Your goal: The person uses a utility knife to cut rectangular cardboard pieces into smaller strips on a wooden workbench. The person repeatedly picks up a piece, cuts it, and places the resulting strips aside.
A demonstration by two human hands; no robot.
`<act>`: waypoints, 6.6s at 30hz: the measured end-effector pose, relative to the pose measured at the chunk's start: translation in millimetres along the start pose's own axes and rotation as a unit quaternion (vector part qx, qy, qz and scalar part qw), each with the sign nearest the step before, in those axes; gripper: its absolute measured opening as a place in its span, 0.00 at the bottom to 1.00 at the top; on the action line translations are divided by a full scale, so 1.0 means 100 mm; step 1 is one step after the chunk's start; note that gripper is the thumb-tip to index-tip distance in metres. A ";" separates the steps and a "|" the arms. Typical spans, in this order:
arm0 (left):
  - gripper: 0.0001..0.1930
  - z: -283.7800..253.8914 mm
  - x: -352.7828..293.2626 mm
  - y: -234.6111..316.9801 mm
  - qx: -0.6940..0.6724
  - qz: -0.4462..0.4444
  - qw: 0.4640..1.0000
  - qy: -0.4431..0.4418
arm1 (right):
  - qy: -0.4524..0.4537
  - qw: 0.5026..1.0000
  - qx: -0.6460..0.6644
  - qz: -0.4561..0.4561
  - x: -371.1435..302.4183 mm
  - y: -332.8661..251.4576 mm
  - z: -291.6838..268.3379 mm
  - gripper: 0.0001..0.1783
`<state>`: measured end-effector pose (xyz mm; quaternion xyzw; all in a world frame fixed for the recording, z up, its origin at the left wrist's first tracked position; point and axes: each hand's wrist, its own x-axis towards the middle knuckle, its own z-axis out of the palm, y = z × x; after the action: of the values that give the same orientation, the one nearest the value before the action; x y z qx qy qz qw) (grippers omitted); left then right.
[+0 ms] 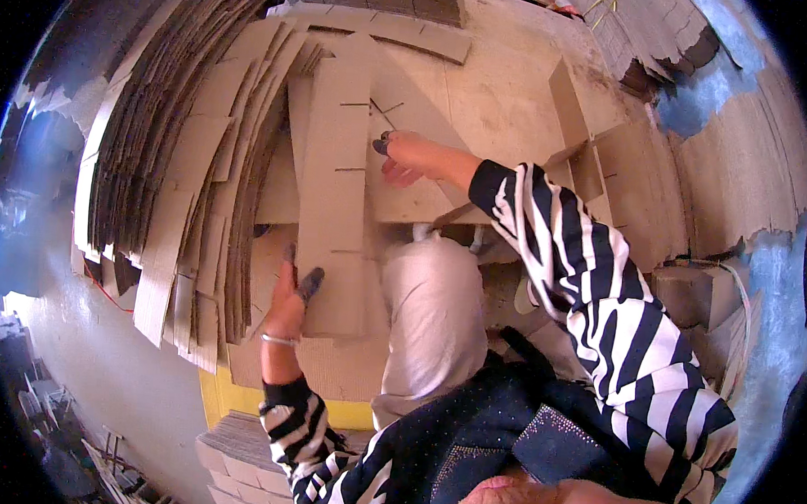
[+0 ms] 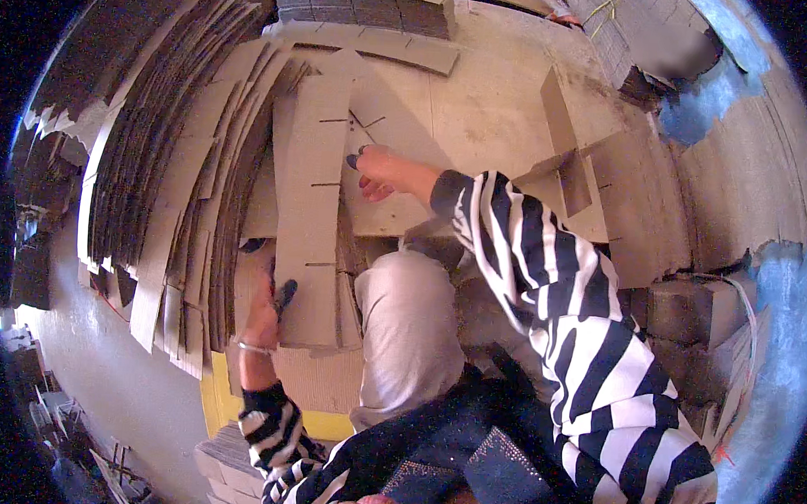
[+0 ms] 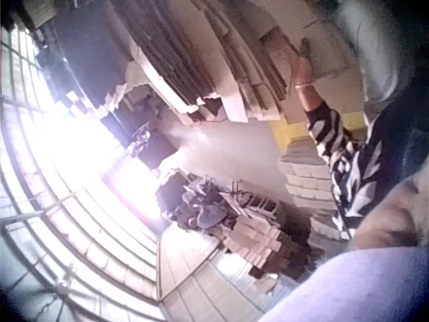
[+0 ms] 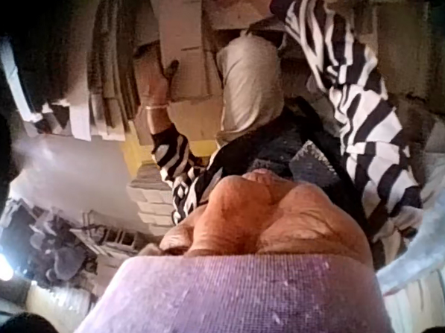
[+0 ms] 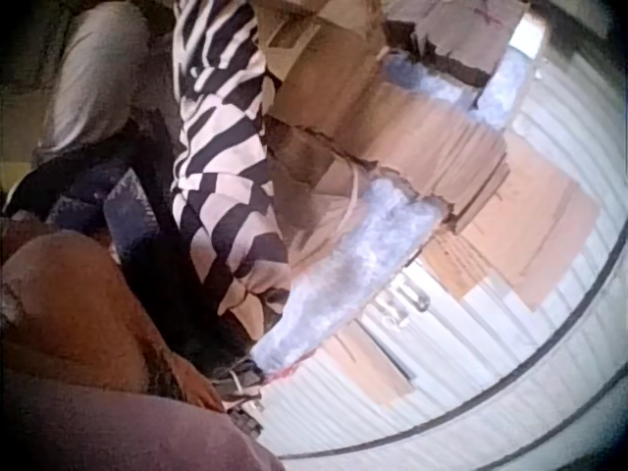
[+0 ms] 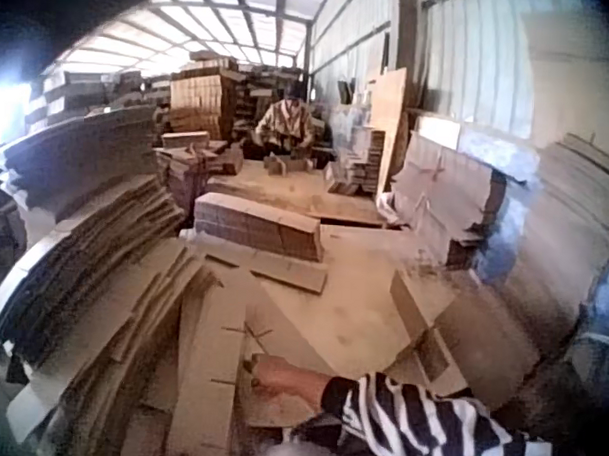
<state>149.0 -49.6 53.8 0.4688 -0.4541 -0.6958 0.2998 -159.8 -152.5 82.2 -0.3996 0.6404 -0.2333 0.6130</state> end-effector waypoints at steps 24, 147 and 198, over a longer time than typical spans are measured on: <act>0.21 -0.41 -1.15 -0.79 -0.337 -0.075 0.903 0.255 | 0.282 0.819 -0.500 -0.010 -0.33 0.57 -0.74 0.40; 0.21 0.99 2.54 0.13 0.156 0.019 0.985 0.075 | 0.370 0.734 -0.457 -0.340 -0.85 1.21 -0.92 0.16; 0.31 1.34 1.72 0.96 0.599 0.238 0.763 -0.051 | 0.407 0.792 -0.433 -0.143 -0.85 1.24 -1.45 0.14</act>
<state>-41.4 -186.4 96.1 0.3937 -0.8900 -0.2117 0.0903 -334.8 -41.8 55.6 -0.5783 0.8002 -0.1580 0.0184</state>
